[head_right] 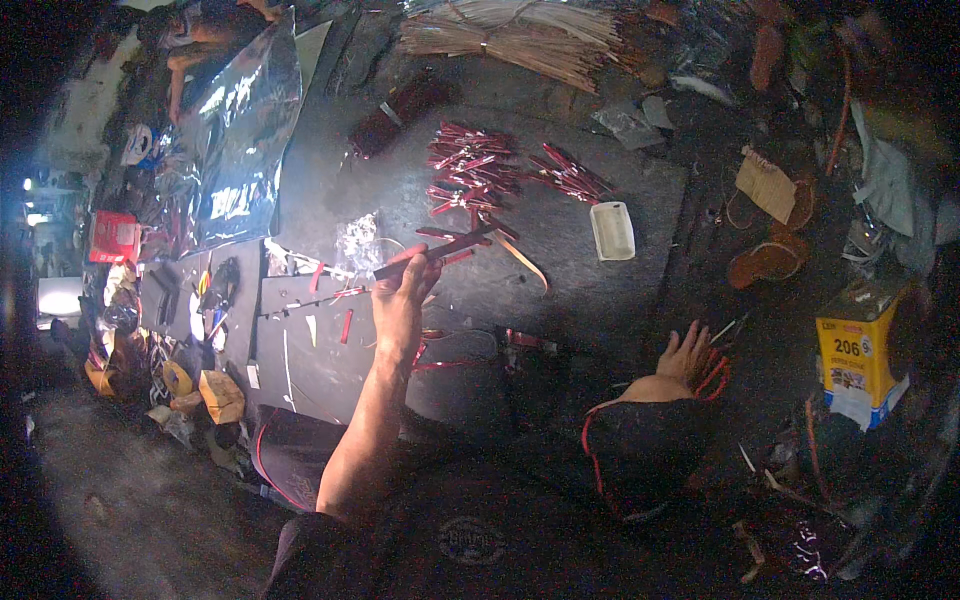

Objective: The person sits on the floor and wraps red material around thin rods using a wooden stick as a guide, then cuts the excess with scissors. The wrapped rods are placed in a pile on the floor.

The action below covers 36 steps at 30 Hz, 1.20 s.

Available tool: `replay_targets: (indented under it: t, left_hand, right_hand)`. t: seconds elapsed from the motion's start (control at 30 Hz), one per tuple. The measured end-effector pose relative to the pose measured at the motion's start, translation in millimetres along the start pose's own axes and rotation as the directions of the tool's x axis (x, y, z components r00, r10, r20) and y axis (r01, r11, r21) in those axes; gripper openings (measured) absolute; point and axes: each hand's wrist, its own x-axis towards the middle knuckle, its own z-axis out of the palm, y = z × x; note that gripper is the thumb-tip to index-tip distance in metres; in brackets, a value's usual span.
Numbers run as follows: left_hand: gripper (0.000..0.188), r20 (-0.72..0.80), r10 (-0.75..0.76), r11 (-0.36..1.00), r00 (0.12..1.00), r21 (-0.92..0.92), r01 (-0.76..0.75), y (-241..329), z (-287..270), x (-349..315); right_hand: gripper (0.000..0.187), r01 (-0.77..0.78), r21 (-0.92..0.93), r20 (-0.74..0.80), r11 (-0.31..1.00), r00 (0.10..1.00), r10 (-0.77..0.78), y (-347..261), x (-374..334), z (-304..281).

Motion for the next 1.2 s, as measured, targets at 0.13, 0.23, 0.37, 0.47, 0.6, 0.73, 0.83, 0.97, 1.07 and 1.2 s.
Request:
replay_targets:
  t: [0.13, 0.23, 0.37, 0.47, 0.6, 0.73, 0.83, 0.97, 1.07, 1.2]
  left_hand:
    - [0.029, 0.024, -0.058, 0.997, 0.998, -0.046, 0.059, -15, 6, -1]
    - [0.028, -0.018, -0.042, 0.995, 0.999, -0.088, 0.040, -25, -8, -1]
    - [0.023, -0.075, -0.033, 0.989, 0.997, -0.145, 0.022, -37, -16, 3]
    - [0.021, -0.091, -0.064, 0.992, 0.994, -0.111, 0.054, -40, -18, 8]
    - [0.021, -0.102, -0.017, 0.995, 0.995, -0.099, 0.007, -42, -25, 6]
    - [0.019, -0.094, 0.028, 1.000, 0.995, 0.006, -0.028, -37, -27, 7]
    - [0.022, -0.102, 0.053, 0.996, 0.993, 0.081, -0.045, -36, -30, 9]
    - [0.027, -0.159, 0.088, 0.981, 0.983, 0.187, -0.057, -28, -27, 9]
    - [0.019, -0.193, 0.126, 0.947, 0.973, 0.316, -0.060, -28, -31, 11]
    - [0.020, -0.242, 0.187, 0.970, 0.952, 0.199, -0.140, -31, -35, 10]
  right_hand:
    - [0.058, -0.434, 0.329, 0.050, 0.839, 0.895, 0.443, 18, 13, -1]
    - [0.059, -0.375, 0.407, 0.076, 0.833, 0.922, 0.379, 30, 16, 2]
    - [0.054, -0.332, 0.165, 0.205, 0.929, 0.933, 0.297, 68, 3, 29]
    - [0.048, -0.450, 0.156, 0.076, 0.880, 0.893, 0.443, 72, -8, 30]
    - [0.047, -0.482, 0.293, -0.042, 0.826, 0.857, 0.514, 78, -1, -1]
    - [0.045, -0.478, 0.431, 0.058, 0.765, 0.861, 0.505, 108, 9, -26]
    - [0.044, -0.559, 0.462, 0.407, 0.688, 0.823, 0.396, 135, 22, -32]
    - [0.043, -0.453, 0.836, 0.466, 0.311, 0.884, 0.035, 105, 27, -55]
    - [0.037, -0.239, 0.961, 0.273, 0.137, 0.894, -0.356, -2, 13, -143]
    - [0.051, -0.500, 0.723, 0.649, 0.477, 0.254, -0.717, -113, 18, -164]
